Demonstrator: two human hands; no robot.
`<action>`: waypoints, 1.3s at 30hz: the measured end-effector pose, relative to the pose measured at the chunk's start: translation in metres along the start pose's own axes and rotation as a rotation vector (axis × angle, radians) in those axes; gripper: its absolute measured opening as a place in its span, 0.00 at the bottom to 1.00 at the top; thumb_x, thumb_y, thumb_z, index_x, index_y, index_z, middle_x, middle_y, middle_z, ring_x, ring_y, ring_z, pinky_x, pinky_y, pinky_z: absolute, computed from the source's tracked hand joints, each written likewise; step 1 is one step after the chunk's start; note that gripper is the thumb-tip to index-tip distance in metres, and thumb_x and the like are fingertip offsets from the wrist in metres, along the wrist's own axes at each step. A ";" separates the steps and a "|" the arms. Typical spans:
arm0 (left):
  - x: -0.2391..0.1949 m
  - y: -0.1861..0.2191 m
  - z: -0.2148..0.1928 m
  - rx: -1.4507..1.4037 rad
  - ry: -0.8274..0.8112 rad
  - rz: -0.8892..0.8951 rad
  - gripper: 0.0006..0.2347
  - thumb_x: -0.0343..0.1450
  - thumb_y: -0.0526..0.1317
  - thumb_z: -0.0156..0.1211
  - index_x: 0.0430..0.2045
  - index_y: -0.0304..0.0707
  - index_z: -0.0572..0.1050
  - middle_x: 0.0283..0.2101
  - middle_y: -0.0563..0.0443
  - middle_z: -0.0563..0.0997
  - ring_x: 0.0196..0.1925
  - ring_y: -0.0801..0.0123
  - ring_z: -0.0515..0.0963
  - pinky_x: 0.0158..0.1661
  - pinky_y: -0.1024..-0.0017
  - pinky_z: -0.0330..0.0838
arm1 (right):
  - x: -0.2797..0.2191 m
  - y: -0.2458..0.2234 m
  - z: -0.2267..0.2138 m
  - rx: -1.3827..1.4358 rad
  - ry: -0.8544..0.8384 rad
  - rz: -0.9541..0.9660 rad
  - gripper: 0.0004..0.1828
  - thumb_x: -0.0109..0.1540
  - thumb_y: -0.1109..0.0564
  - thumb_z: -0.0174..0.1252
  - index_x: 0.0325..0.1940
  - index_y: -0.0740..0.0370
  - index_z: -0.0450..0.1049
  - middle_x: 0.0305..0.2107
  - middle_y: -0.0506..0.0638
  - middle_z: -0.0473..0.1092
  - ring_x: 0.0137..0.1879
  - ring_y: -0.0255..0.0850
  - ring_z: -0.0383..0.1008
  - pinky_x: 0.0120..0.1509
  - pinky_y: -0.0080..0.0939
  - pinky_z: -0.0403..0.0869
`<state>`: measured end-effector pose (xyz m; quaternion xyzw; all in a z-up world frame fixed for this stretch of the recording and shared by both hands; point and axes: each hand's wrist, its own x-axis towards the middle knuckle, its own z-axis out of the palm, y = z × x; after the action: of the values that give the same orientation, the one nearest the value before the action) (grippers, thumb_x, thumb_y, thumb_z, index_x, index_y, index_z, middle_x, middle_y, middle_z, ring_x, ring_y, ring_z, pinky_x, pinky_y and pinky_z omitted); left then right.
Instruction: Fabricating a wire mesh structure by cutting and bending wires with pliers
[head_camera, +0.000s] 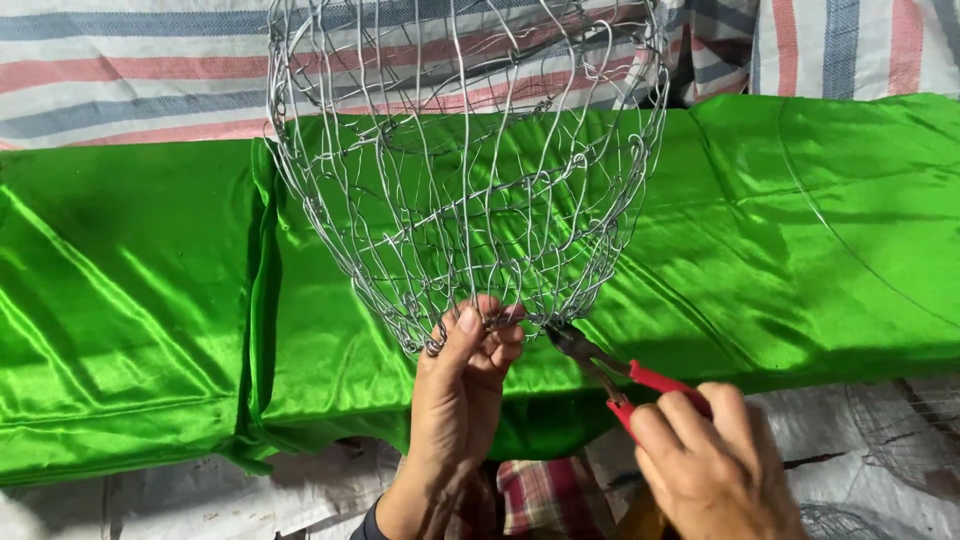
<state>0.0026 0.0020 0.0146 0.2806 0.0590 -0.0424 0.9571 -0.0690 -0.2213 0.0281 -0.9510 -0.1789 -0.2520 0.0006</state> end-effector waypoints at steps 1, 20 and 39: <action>0.001 -0.002 -0.001 -0.024 -0.022 0.018 0.12 0.73 0.37 0.60 0.45 0.24 0.75 0.44 0.35 0.81 0.40 0.63 0.81 0.44 0.71 0.78 | 0.005 0.009 -0.006 0.041 -0.058 -0.132 0.09 0.53 0.57 0.62 0.36 0.52 0.73 0.36 0.43 0.66 0.44 0.49 0.66 0.50 0.48 0.69; 0.015 -0.019 -0.016 0.442 -0.215 0.068 0.12 0.69 0.26 0.64 0.47 0.31 0.80 0.52 0.45 0.83 0.50 0.62 0.83 0.58 0.66 0.77 | 0.023 0.018 -0.023 0.311 -0.193 -0.092 0.12 0.50 0.56 0.63 0.37 0.49 0.72 0.35 0.40 0.72 0.43 0.46 0.68 0.48 0.46 0.71; -0.021 0.035 0.010 1.949 -0.070 1.330 0.09 0.69 0.35 0.66 0.43 0.44 0.83 0.47 0.55 0.84 0.44 0.70 0.80 0.45 0.68 0.67 | 0.032 0.010 -0.029 0.333 -0.205 -0.151 0.11 0.50 0.57 0.66 0.35 0.51 0.74 0.34 0.41 0.74 0.41 0.44 0.69 0.46 0.42 0.72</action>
<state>-0.0135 0.0275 0.0445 0.8671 -0.1822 0.4298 0.1739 -0.0537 -0.2225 0.0699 -0.9424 -0.2879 -0.1203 0.1208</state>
